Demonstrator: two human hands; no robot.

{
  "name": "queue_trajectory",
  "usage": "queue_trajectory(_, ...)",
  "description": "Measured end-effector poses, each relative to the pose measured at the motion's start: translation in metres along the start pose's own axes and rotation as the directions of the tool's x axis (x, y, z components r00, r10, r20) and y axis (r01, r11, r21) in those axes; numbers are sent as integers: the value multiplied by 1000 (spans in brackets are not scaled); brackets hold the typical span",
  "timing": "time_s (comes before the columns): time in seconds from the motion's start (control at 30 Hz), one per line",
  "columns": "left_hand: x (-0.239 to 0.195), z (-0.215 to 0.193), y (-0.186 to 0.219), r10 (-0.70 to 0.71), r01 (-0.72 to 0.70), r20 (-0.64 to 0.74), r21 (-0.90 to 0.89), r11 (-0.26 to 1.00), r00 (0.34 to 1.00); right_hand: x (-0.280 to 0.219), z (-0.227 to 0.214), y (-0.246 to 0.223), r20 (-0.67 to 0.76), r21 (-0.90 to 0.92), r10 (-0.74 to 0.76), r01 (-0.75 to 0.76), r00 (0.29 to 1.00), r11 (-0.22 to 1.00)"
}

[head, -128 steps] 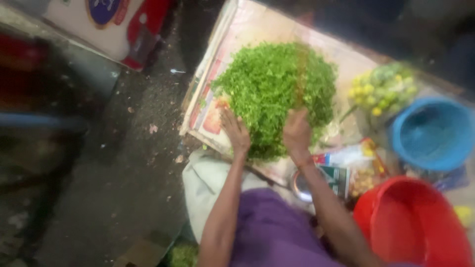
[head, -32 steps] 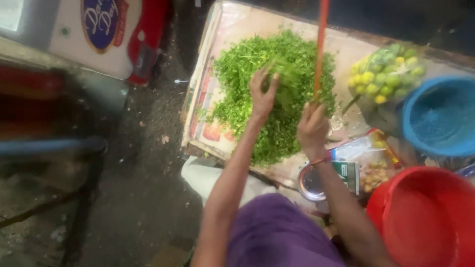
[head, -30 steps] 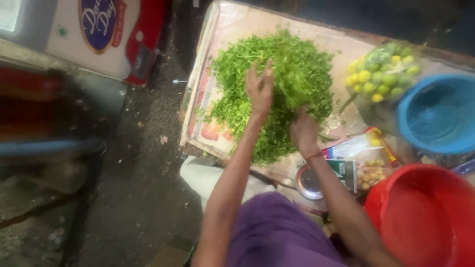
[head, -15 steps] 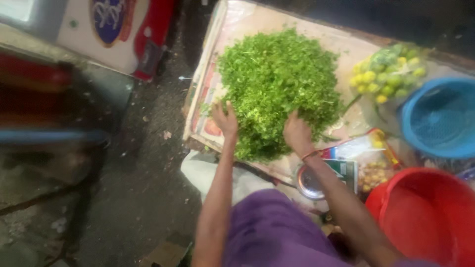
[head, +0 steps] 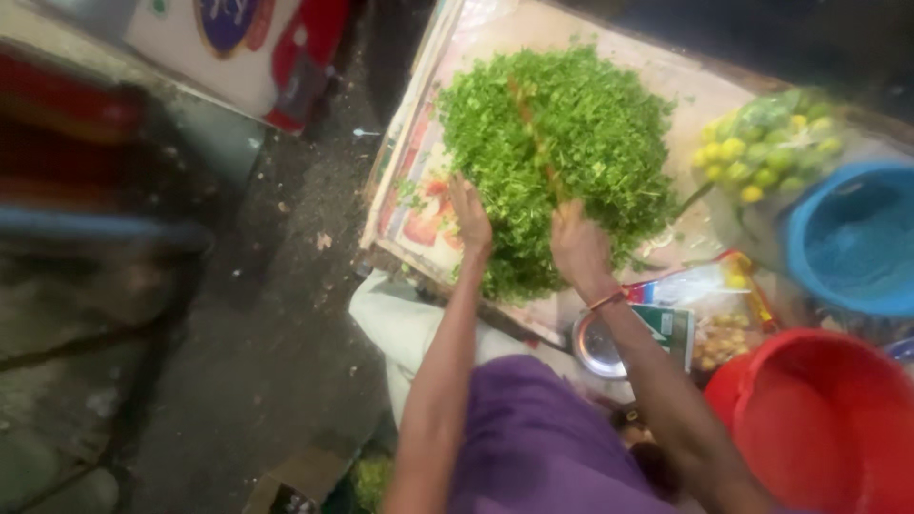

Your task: The person chops a large pile of green herbs on a wooden cutting board using a large knife, repeatedly gathered the herbs back into a pile between cuts.

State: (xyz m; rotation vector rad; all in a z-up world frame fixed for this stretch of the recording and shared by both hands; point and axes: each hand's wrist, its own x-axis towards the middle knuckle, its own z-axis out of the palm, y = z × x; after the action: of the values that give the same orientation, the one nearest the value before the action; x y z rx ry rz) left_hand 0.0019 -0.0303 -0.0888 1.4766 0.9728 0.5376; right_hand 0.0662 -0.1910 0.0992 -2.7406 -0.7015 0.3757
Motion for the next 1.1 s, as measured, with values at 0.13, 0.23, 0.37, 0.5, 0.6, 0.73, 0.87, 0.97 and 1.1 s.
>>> queue_trajectory(0.13, -3, 2, -2, -62, 63, 11, -142, 988, 998, -9, -6, 17, -225, -374, -430, 330, 874, 867)
queue_trajectory(0.23, 0, 2, 2, -56, 57, 7, -108, 993, 998, 3, 25, 16, -116, -95, 27, -38, 993, 995)
queue_trajectory(0.37, 8, -9, 7, -72, 70, -7, -111, 991, 997, 15, 13, 8, -68, -91, -54, 48, 996, 995)
queue_trajectory(0.5, 19, -10, -6, -55, 52, -13, -136, 989, 998, 0, -35, -14, -106, 88, 18, -9, 994, 996)
queue_trajectory(0.6, 3, -13, -10, -90, 91, 11, -177, 980, 996, -12, -21, -26, -2, 155, 74, -73, 997, 985)
queue_trajectory(0.73, 6, -11, 7, -177, 171, 15, -345, 923, 984, 0, 13, -24, -27, -183, -100, 93, 995, 979)
queue_trajectory(0.87, 9, -17, 0, -128, 121, 1, -341, 932, 992, -6, -15, -29, -18, 38, -79, 80, 997, 996)
queue_trajectory(0.97, -10, -28, -5, -72, 62, -15, -350, 935, 997, -26, -15, -35, -45, 138, 1, 5, 999, 990)
queue_trajectory(1.1, -1, -28, 21, -111, 122, 54, -525, 842, 992, -16, 28, -26, 63, 26, -56, 54, 996, 998)
